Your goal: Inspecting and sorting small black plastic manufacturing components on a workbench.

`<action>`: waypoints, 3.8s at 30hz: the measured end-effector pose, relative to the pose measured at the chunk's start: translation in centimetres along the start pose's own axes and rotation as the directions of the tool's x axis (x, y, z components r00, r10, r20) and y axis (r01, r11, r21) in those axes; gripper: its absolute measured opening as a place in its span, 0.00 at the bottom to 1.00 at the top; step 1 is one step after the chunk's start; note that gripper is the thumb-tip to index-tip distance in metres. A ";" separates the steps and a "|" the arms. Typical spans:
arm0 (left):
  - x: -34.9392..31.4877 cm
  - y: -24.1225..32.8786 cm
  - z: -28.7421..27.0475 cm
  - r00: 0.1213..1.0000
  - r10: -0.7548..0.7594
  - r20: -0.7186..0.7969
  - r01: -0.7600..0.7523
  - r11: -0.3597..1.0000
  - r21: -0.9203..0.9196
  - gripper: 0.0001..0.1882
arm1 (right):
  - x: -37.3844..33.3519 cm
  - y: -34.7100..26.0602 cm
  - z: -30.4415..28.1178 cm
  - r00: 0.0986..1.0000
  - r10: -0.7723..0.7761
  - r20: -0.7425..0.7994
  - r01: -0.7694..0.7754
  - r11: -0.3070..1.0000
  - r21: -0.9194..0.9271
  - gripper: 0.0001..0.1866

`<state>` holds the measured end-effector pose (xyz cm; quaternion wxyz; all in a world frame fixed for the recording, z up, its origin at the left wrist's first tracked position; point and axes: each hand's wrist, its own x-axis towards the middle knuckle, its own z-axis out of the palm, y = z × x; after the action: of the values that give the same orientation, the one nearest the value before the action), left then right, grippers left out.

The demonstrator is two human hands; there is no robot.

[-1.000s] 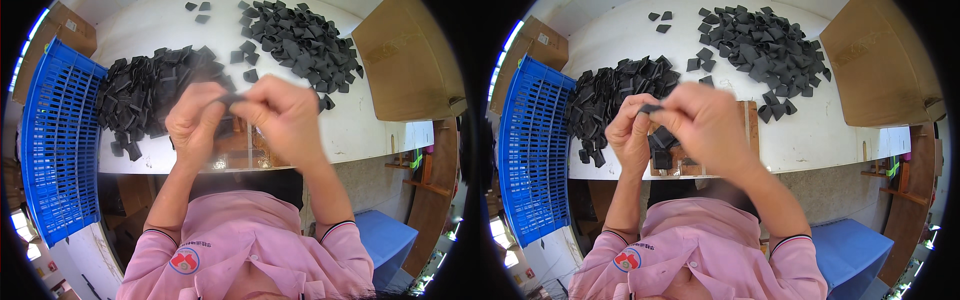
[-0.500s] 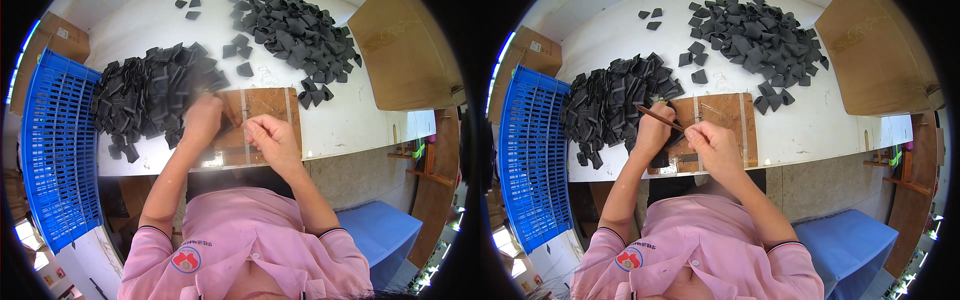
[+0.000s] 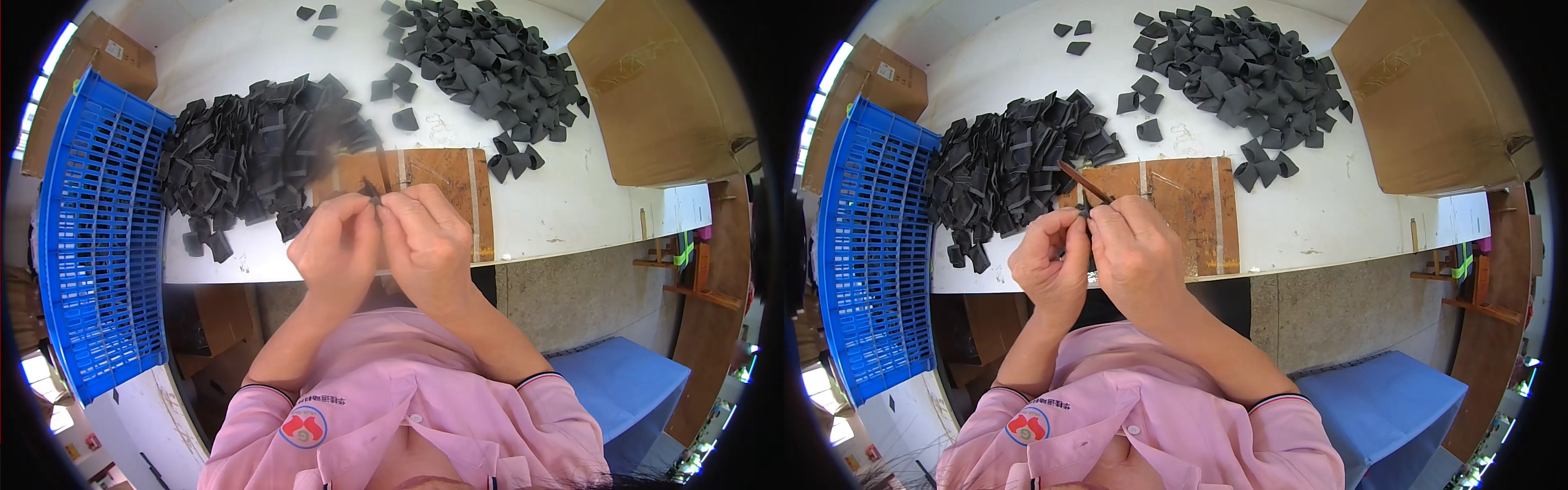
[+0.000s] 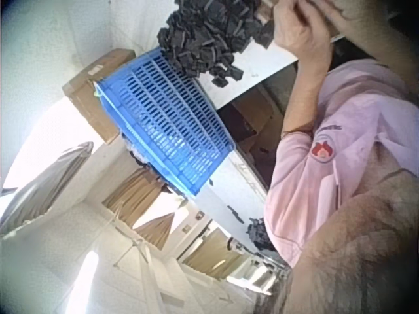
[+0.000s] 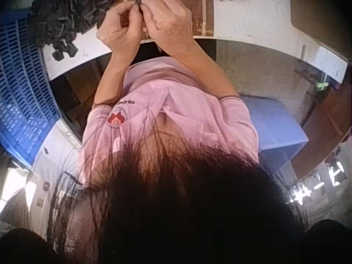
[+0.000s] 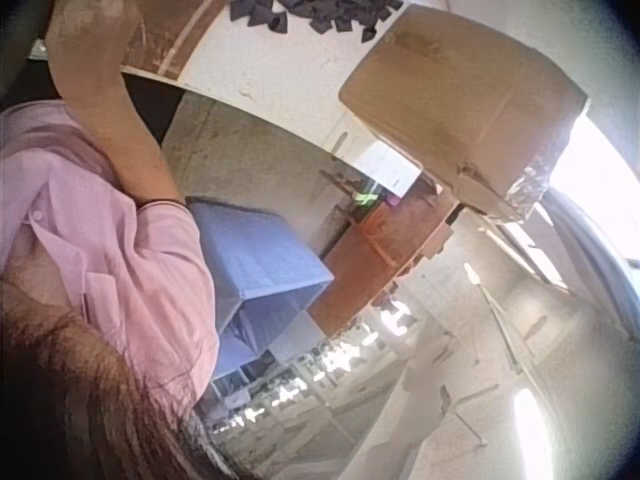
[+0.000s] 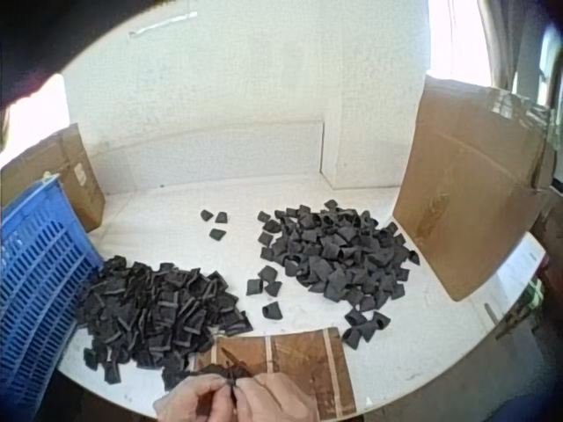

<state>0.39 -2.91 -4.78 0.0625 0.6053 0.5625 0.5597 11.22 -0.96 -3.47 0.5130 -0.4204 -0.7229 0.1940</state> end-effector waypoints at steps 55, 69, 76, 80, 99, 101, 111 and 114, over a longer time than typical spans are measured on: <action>5.8 0.8 -0.2 0.979 0.014 0.205 0.087 0.877 -0.473 0.10 | 4.6 -0.1 -2.1 0.997 -0.021 0.072 0.009 0.988 0.153 0.07; 4.1 -1.0 0.7 0.862 -0.250 0.441 0.419 -0.137 -0.897 0.08 | 5.4 -0.4 -2.7 0.989 0.060 0.136 -0.098 0.951 0.292 0.05; 4.2 -0.2 -0.3 0.908 -0.220 0.357 0.407 0.256 -0.877 0.11 | 4.6 1.1 -2.4 0.990 -0.114 0.087 0.097 0.980 0.175 0.04; 5.3 0.9 -1.2 0.917 -0.167 0.363 0.392 0.549 -0.738 0.11 | 4.6 0.8 -2.2 0.983 -0.167 0.076 0.157 0.980 0.122 0.05; 0.0 -4.5 1.3 0.898 -0.174 0.405 0.195 0.981 -0.011 0.06 | 9.5 5.1 -3.4 0.935 0.352 -0.045 -0.322 0.896 0.305 0.11; -1.1 -5.3 2.4 0.915 -0.066 0.399 -0.016 0.980 0.200 0.08 | 7.1 5.8 -3.1 0.920 0.393 0.007 -0.379 0.883 0.277 0.10; -0.7 -5.8 1.9 0.923 -0.159 0.351 0.096 0.977 0.188 0.05 | -3.1 4.4 -0.8 0.852 0.445 0.275 -0.502 0.843 0.191 0.07; -0.6 -4.2 0.7 0.783 -0.498 0.373 0.575 0.808 -0.128 0.05 | -2.2 2.6 0.0 0.899 0.387 0.204 -0.427 0.878 0.216 0.05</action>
<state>-1.48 -1.48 -8.41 0.3820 0.4897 0.6241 0.4741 12.49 -1.21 -6.57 0.4528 -0.4771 -0.6245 0.4210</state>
